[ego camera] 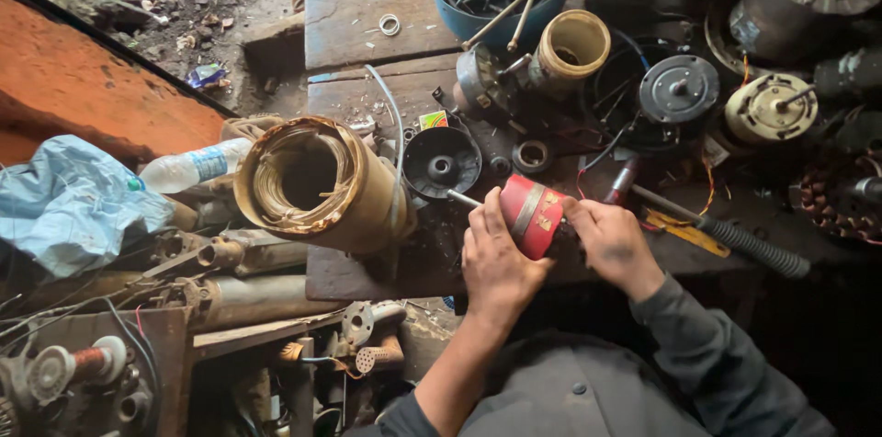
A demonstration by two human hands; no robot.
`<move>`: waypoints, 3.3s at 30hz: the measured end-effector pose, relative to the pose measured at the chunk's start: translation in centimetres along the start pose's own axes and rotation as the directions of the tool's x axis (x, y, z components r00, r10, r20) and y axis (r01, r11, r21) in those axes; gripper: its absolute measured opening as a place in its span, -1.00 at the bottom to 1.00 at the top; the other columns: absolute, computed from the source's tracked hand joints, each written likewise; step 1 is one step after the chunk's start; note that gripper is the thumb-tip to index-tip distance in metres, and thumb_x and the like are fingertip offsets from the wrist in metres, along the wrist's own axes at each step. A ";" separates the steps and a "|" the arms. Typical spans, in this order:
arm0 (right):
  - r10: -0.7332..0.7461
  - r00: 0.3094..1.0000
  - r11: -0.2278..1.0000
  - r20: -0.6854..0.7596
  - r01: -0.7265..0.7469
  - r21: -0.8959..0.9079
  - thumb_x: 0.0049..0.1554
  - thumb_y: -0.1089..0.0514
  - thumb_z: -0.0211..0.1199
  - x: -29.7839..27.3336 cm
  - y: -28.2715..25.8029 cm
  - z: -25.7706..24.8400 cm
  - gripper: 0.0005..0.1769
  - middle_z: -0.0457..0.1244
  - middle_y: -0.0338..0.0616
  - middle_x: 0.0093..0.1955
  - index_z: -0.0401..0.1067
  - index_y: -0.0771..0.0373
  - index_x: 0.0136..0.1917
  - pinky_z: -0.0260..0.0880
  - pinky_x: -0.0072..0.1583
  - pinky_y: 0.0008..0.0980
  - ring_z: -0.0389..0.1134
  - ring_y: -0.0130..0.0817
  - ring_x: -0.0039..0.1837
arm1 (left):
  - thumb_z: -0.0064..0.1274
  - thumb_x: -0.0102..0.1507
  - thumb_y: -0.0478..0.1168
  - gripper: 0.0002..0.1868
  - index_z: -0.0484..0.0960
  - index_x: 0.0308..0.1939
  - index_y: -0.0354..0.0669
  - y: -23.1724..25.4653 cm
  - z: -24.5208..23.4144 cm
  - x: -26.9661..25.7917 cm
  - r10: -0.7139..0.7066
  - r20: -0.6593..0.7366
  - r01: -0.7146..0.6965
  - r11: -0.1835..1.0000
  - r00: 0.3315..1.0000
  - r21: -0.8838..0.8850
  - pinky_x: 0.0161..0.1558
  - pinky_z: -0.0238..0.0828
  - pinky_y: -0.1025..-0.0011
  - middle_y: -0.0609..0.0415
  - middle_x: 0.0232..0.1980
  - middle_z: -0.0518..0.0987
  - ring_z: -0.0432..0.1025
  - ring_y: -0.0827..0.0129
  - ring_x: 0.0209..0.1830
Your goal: The person works on a red cylindrical motor component at a cluttered workbench. They use a hammer to tap the motor shaft and a screwdriver to adjust internal parts while holding the motor with their other hand.
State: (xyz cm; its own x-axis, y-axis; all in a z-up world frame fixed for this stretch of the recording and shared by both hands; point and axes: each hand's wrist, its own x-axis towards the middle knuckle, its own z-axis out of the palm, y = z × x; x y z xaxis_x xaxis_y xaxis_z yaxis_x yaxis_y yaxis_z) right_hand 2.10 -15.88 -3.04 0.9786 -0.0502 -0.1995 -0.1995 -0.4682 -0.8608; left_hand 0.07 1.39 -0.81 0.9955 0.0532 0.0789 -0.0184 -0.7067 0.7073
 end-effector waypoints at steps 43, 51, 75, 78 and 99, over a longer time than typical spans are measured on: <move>-0.120 0.992 0.938 0.046 0.128 -0.321 0.21 0.08 0.29 -3.0 5.1 -11.4 -0.79 0.31 -0.12 -0.36 0.57 0.27 -0.05 0.34 -0.23 -0.30 0.33 -0.33 -0.35 | 0.26 0.20 -0.25 -0.87 0.65 -0.23 -0.16 -4.3 -5.2 -4.0 -0.322 -0.493 0.223 0.942 0.808 -0.249 -0.26 0.45 0.33 0.00 -0.29 0.66 0.55 0.19 -0.30; -0.538 0.809 0.842 0.237 0.527 0.114 0.19 0.07 0.16 -3.0 -2.0 -9.8 -0.55 0.37 -0.11 0.08 0.46 0.36 0.27 0.40 0.16 -0.41 0.42 -0.42 0.09 | 0.07 0.37 -0.41 -0.90 0.59 -0.05 -0.38 4.9 0.9 -4.6 -0.047 0.159 0.165 0.373 0.986 -0.913 0.00 0.55 0.45 0.03 -0.14 0.69 0.57 0.42 -0.13; -0.275 0.809 0.956 0.519 0.289 0.056 0.08 0.15 0.43 -2.9 9.2 -10.0 -0.80 0.46 -0.19 -0.14 0.66 0.18 0.00 0.54 0.03 -0.38 0.51 -0.37 -0.03 | -0.16 0.35 -0.44 -0.66 0.51 0.20 -0.29 6.6 4.0 -4.4 0.058 0.085 0.076 0.141 0.995 -0.987 0.15 0.45 0.34 0.01 -0.09 0.64 0.55 0.34 -0.02; -0.373 0.832 0.928 0.411 0.338 0.159 0.05 0.21 0.42 -2.9 10.3 -10.2 -0.78 0.43 -0.13 -0.06 0.60 0.28 0.00 0.51 0.05 -0.34 0.52 -0.34 0.01 | -0.13 0.29 -0.46 -0.63 0.51 0.18 -0.34 7.1 4.4 -5.0 0.245 0.183 0.111 0.281 0.952 -0.953 0.38 0.29 0.30 0.07 0.11 0.61 0.47 0.36 0.22; -0.018 0.923 0.998 0.385 -0.008 0.065 0.13 0.20 0.23 -3.6 5.8 -10.9 -0.81 0.43 -0.10 -0.37 0.62 0.27 -0.05 0.44 -0.26 -0.38 0.42 -0.43 -0.36 | -0.12 0.31 -0.44 -0.72 0.58 0.06 -0.22 8.5 5.3 -3.5 -0.096 0.450 0.453 0.019 0.888 -0.891 -0.01 0.62 0.35 0.02 0.01 0.67 0.61 0.37 0.01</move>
State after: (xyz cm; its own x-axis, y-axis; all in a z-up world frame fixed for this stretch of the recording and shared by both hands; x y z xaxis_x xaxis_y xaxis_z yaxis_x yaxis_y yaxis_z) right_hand -2.01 -28.02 -2.23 0.8872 0.3015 -0.3492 -0.2102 -0.4095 -0.8877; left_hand -3.08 -8.53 1.17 0.9277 -0.2027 -0.3135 0.3679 0.6394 0.6751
